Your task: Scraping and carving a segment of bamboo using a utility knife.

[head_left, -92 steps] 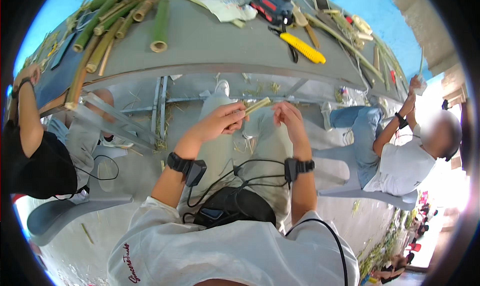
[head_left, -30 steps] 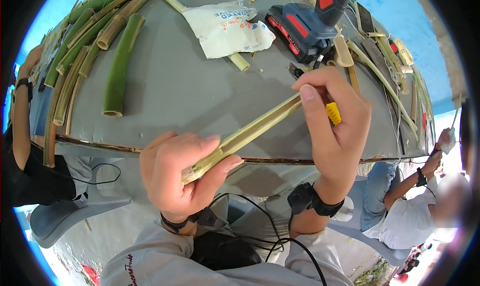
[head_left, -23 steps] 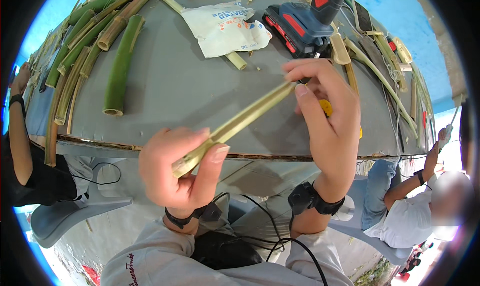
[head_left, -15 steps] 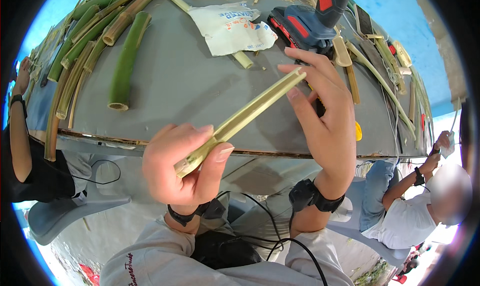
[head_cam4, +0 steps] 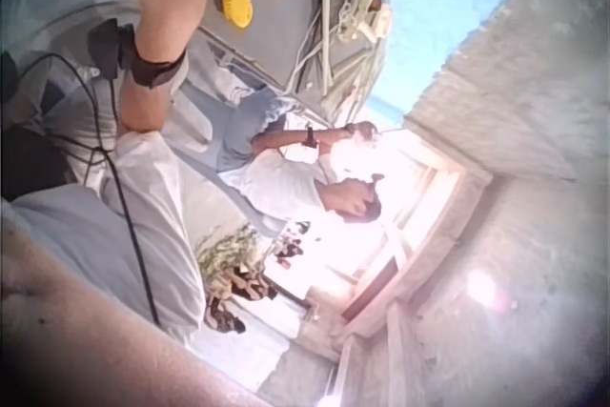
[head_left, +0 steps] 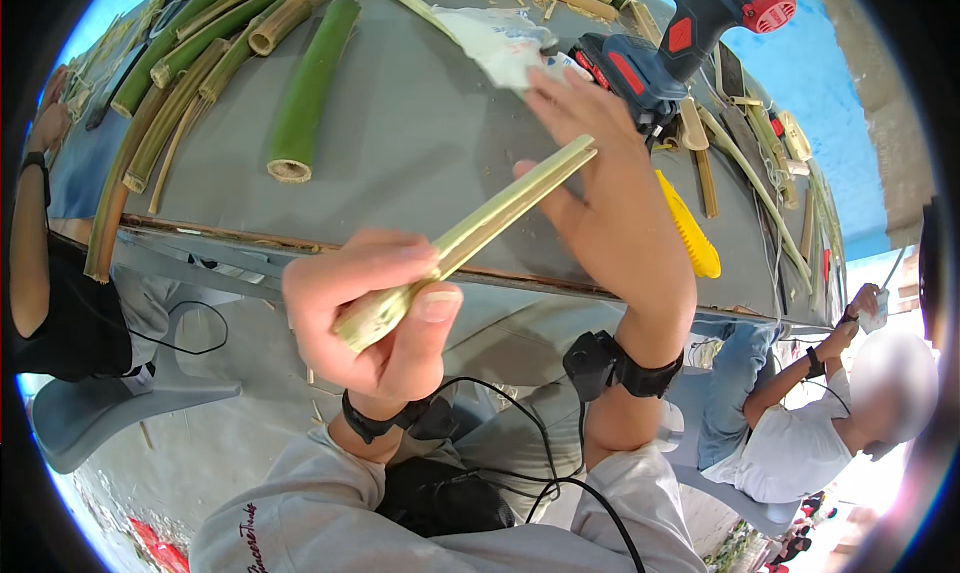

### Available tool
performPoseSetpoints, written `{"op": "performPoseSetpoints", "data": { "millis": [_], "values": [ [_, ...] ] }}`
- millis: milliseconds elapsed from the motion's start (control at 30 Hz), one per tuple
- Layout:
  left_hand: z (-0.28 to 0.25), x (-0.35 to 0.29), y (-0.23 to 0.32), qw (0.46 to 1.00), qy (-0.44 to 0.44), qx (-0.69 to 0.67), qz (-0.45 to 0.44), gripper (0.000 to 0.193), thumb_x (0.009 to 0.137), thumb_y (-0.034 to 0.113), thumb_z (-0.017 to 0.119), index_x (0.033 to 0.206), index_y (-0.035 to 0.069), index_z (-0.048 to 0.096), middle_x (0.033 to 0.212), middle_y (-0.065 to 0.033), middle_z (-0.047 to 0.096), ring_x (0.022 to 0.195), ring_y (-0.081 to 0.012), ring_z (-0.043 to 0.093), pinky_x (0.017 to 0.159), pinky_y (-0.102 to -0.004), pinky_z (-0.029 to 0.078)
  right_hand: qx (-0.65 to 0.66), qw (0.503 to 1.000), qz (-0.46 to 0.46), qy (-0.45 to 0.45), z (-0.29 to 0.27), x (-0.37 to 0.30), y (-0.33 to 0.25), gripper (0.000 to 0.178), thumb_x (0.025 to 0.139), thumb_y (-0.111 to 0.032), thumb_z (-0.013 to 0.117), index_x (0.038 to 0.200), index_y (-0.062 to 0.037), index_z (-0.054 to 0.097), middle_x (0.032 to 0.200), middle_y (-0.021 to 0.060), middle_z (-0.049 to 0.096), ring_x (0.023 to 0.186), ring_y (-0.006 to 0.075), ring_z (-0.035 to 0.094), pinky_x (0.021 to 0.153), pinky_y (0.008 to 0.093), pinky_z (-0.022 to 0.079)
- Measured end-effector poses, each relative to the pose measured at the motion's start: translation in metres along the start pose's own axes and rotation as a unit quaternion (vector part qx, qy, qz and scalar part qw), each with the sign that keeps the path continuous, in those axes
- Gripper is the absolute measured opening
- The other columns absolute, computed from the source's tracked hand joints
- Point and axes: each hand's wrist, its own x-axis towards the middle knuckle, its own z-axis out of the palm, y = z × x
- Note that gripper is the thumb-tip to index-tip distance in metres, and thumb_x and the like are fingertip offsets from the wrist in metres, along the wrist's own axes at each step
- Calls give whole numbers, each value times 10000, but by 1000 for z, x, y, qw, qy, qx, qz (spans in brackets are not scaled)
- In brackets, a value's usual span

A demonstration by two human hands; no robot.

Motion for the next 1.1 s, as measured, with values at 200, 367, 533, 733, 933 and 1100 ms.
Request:
{"op": "performPoseSetpoints", "data": {
  "millis": [200, 367, 533, 733, 933, 1100],
  "values": [
    [6, 0, 5, 1000, -10, -5, -21, 294, 910, 93, 768, 1098, -28, 577, 900, -138, 678, 627, -114, 534, 586, -257, 441, 61, 971, 13, 232, -31, -11, 2, 440, 867, -30, 713, 1299, 4, 640, 1282, 136, 662, 1177, 316, 605, 1021, 380, 462],
    [4, 0, 18, 994, 7, -29, -110, 274, 933, 167, 722, 1071, -17, 573, 825, -68, 612, 606, -66, 455, 556, -222, 363, 153, 897, 55, 411, -39, -32, 4, 237, 867, 24, 747, 1080, -5, 646, 1086, 76, 655, 964, 157, 616, 802, 280, 490],
    [10, -8, 19, 992, -17, 62, -106, 222, 914, 119, 734, 1043, -18, 617, 848, -55, 624, 627, -59, 478, 567, -213, 371, 340, 819, 76, 456, -38, -44, 16, 282, 883, 46, 697, 1150, 13, 613, 991, 37, 636, 793, 74, 547, 705, 207, 436],
    [19, -10, 12, 990, -56, 125, -46, 203, 910, 103, 742, 1037, -23, 648, 907, -63, 646, 671, -72, 505, 598, -225, 401, 363, 843, 130, 375, -36, -47, 21, 242, 892, 4, 667, 1131, 24, 637, 872, 4, 619, 725, 38, 492, 623, 194, 358],
    [20, -13, 10, 988, -59, 144, -26, 203, 918, 109, 739, 1038, -29, 651, 914, -67, 658, 669, -78, 505, 609, -237, 410, 352, 870, 132, 318, -35, -47, 16, 149, 890, -21, 691, 1037, -3, 678, 794, -20, 595, 692, 39, 477, 597, 209, 346],
    [18, -11, 15, 987, -79, 130, -55, 220, 953, 143, 704, 1055, -42, 645, 904, -81, 669, 666, -95, 556, 614, -240, 438, 194, 947, 24, 254, -38, -44, 10, 119, 854, -15, 707, 967, 20, 700, 909, 40, 663, 805, 110, 577, 721, 217, 428]
  ]
}}
